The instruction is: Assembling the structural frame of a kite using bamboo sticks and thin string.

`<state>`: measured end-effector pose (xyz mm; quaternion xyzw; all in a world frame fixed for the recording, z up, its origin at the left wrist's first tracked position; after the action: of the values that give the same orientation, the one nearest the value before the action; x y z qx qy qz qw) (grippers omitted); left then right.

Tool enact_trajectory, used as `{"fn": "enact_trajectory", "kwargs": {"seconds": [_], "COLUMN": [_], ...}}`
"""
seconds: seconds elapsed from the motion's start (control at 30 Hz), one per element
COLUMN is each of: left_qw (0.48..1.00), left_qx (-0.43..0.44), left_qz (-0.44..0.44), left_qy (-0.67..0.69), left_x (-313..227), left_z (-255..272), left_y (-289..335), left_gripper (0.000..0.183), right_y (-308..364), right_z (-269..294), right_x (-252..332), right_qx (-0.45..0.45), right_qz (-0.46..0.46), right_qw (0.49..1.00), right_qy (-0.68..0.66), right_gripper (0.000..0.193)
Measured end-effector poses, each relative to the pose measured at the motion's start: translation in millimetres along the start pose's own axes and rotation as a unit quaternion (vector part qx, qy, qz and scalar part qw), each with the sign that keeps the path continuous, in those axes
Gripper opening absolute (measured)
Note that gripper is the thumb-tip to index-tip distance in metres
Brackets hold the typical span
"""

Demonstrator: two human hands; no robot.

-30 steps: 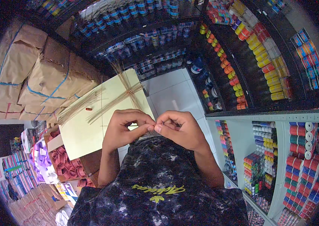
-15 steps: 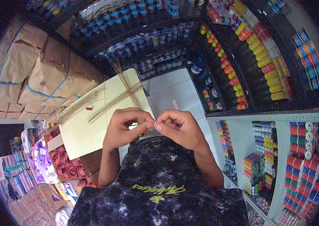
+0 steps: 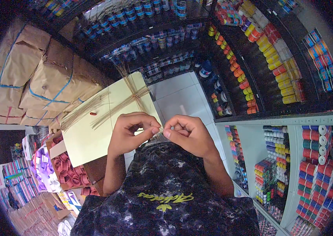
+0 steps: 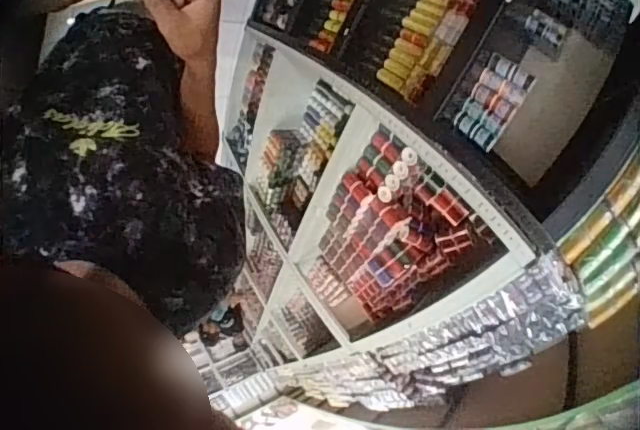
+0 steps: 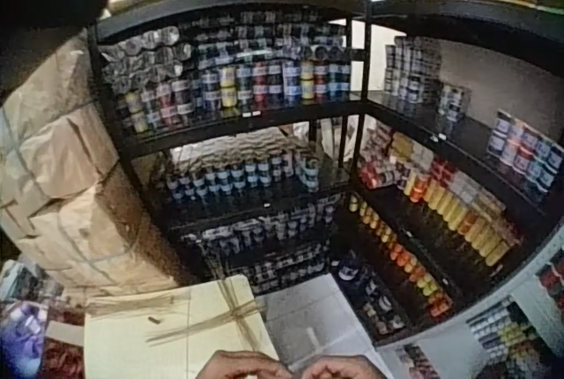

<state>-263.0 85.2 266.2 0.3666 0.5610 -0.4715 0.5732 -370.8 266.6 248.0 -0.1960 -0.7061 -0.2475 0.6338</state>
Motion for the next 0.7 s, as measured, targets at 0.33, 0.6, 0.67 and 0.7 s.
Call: {"fn": "enact_trajectory", "kwargs": {"seconds": [0.33, 0.6, 0.67, 0.7], "left_qw": [1.000, 0.999, 0.999, 1.000], "left_qx": [-0.009, -0.007, -0.005, -0.006], "left_qz": [0.003, 0.004, 0.000, -0.002], "left_qy": [0.020, 0.037, 0.034, 0.029], "left_x": [1, 1, 0, 0], "left_z": [2, 3, 3, 3], "left_y": [3, 5, 5, 5], "left_gripper": [0.011, 0.011, 0.011, 0.011], "right_y": [6, 10, 11, 11], "right_z": [3, 4, 2, 1], "right_x": [3, 5, 8, 9], "right_qx": [-0.008, -0.007, -0.007, -0.007], "right_qz": [0.015, 0.031, 0.025, 0.019], "right_qw": [1.000, 0.999, 1.000, 1.000], "right_qy": [0.008, 0.016, 0.009, 0.003], "right_gripper": [0.005, 0.004, 0.005, 0.005]}}
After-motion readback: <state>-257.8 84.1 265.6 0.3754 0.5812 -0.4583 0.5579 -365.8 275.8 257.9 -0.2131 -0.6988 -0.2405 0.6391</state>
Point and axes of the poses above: each hand's wrist, its own y-axis away from the middle knuckle, its own z-axis out of the back of the hand, x = y × z, the point moved 2 cm from there along -y, towards the middle knuckle, and after that the axes turned 7 degrees about -x, right-handed, at the moved point
